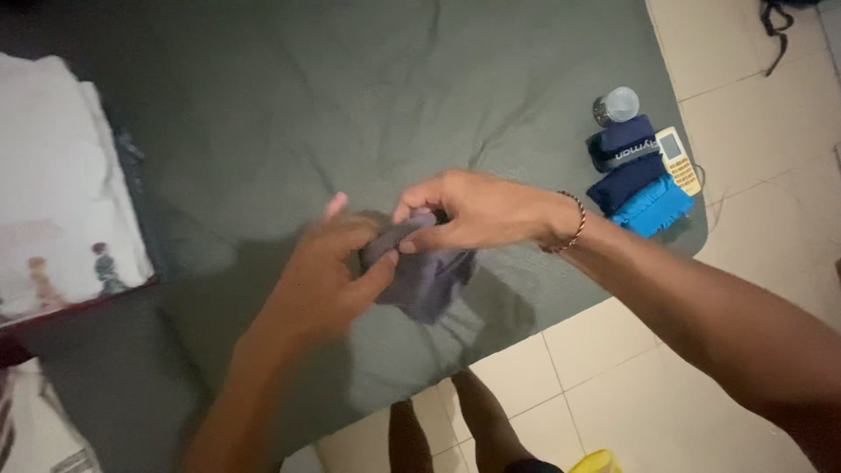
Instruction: The recorder is neatly folding clothing items including shorts, undergarments, and a tank top on a bed.
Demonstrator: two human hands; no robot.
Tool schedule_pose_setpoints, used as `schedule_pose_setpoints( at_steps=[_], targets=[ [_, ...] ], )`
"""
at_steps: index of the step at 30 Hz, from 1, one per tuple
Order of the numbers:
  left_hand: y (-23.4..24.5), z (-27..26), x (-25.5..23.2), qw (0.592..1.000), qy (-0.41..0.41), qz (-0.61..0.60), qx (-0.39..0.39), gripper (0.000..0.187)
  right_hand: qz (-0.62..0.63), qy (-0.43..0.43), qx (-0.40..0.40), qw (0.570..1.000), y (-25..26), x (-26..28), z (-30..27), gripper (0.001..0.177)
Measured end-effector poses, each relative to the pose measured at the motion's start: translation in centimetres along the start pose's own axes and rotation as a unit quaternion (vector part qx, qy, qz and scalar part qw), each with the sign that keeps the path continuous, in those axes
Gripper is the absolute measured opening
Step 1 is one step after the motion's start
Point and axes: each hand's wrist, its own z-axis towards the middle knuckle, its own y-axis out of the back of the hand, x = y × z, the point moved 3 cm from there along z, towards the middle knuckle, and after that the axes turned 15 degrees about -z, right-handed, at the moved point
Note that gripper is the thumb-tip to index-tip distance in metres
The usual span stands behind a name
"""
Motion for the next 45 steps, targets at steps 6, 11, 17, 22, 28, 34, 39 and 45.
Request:
schedule_pose_setpoints(
  at_steps=[6, 11, 17, 22, 28, 34, 39, 45],
  targets=[
    [2.3, -1.1, -3.2, 0.957, 0.286, -0.036, 0.007, 0.034, 0.079, 0.010, 0.087, 0.993, 0.4, 2.8, -1.4, 0.029],
    [5.5, -2.5, -3.4, 0.957, 0.279, -0.073, 0.041, 0.034, -0.058, -0.039, 0.152, 0.986, 0.4, 1.4, -1.5, 0.035],
    [5.9, -5.0, -0.8, 0.904, 0.367, 0.109, 0.191, 0.049, -0.249, 0.036, 0.083, 0.964, 1.2, 0.0, -1.7, 0.029],
    [5.4, -6.9, 0.3, 0.865, 0.387, 0.204, 0.248, 0.055, -0.452, -0.090, 0.116, 0.880, -0.2, -1.7, -2.6, 0.026],
    [5.4, -8.4, 0.7, 0.851, 0.366, 0.308, 0.219, 0.045, -0.489, -0.006, -0.042, 0.871, -2.4, -4.3, -2.4, 0.025],
    [5.2, -7.7, -0.4, 0.814, 0.317, 0.466, 0.144, 0.058, -0.580, -0.064, 0.015, 0.812, -3.1, -4.7, -2.2, 0.018],
    [4.4, -6.7, 3.5, 0.829, 0.285, 0.469, 0.110, 0.031, -0.491, -0.107, 0.077, 0.861, -3.4, -3.9, -1.5, 0.036],
    [0.0, -3.1, -0.9, 0.840, -0.014, 0.539, 0.059, 0.019, -0.204, -0.134, -0.096, 0.965, -9.2, -3.7, 2.2, 0.064]
  ],
)
